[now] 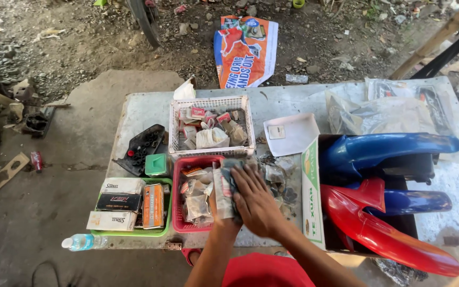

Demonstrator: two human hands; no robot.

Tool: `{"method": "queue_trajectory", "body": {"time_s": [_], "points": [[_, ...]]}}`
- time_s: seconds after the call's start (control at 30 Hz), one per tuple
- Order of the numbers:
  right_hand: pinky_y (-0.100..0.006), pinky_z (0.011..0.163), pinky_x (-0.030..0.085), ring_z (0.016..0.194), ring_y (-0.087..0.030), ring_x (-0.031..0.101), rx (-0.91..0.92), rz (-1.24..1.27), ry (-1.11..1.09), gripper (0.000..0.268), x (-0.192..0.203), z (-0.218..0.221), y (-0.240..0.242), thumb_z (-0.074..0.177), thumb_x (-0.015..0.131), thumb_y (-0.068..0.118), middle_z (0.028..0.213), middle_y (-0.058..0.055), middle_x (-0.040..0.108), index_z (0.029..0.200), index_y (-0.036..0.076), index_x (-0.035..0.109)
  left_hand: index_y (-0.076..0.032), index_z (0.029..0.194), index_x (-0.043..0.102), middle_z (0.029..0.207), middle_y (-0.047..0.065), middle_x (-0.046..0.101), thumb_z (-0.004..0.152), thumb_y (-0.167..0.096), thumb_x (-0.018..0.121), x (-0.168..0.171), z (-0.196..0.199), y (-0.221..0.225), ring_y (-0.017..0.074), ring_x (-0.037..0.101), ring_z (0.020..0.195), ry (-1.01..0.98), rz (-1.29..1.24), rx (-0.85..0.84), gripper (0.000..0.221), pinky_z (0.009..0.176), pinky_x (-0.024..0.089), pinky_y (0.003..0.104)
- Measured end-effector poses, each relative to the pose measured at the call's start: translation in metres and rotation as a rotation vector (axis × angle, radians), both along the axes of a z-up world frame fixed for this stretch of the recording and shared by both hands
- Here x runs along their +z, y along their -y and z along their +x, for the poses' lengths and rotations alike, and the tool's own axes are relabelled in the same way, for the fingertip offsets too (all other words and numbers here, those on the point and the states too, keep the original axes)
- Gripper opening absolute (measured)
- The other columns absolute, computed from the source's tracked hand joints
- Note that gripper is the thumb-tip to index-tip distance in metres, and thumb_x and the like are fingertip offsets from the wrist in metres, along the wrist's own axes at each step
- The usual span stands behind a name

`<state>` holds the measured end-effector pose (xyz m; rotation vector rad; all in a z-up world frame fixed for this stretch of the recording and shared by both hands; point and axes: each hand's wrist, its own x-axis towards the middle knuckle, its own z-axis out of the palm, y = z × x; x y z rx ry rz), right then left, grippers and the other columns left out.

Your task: Cleaning small motorcycle parts with a cloth.

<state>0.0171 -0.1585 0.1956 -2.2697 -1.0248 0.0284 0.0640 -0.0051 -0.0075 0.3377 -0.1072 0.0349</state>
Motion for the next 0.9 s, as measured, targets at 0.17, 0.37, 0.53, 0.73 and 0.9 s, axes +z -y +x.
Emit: {"method": "queue_trajectory", "body": {"time_s": [0.17,0.37,0.53,0.73,0.9], "points": [[-0.048,0.126,0.007,0.157,-0.033,0.011,0.052,-0.085,-0.083,0.059,0.027,-0.025,-0.006,0.104,0.032,0.028,0.169,-0.012,0.025,0.158,0.004,0.032,-0.006,0.141,0.048,0.132,0.015,0.061,0.108,-0.036,0.048,0.134,-0.041,0.046,0.0262,0.062,0.114,-0.064,-0.022,0.005,0.044,0.098,0.053,0.036],[-0.051,0.125,0.01,0.157,-0.034,0.019,0.005,-0.025,-0.123,0.059,0.025,0.011,-0.011,0.103,0.026,0.036,0.164,-0.011,0.038,0.153,0.009,0.044,-0.005,0.138,0.052,0.129,0.014,0.063,0.108,-0.036,0.047,0.161,-0.057,0.041,0.0244,0.062,0.112,-0.121,-0.02,-0.045,0.043,0.096,0.053,0.035],[-0.047,0.127,0.002,0.159,-0.032,0.007,-0.069,-0.063,-0.052,0.063,0.021,-0.005,-0.002,0.106,0.022,0.039,0.17,-0.013,0.024,0.159,0.007,0.031,-0.005,0.135,0.055,0.127,0.013,0.064,0.108,-0.036,0.045,0.167,-0.056,0.045,0.0229,0.063,0.109,-0.17,-0.036,-0.074,0.043,0.095,0.052,0.034],[-0.062,0.114,0.034,0.133,-0.038,0.042,-0.054,0.014,-0.117,0.053,-0.01,-0.012,0.018,0.106,0.033,0.037,0.148,-0.016,0.043,0.15,0.008,0.039,-0.004,0.132,0.059,0.124,0.012,0.066,0.108,-0.036,0.044,0.156,-0.071,0.061,0.0211,0.063,0.106,-0.275,-0.072,-0.086,0.043,0.093,0.051,0.032],[-0.047,0.094,0.042,0.113,-0.033,0.052,-0.109,0.147,-0.423,0.068,-0.032,-0.007,0.044,0.098,0.064,0.043,0.12,-0.011,0.052,0.157,0.019,0.04,0.015,0.135,0.059,0.124,0.03,0.069,0.102,-0.028,0.056,0.232,-0.104,0.076,0.0229,0.056,0.113,-0.642,0.393,0.051,0.054,0.108,0.049,0.045]]}}
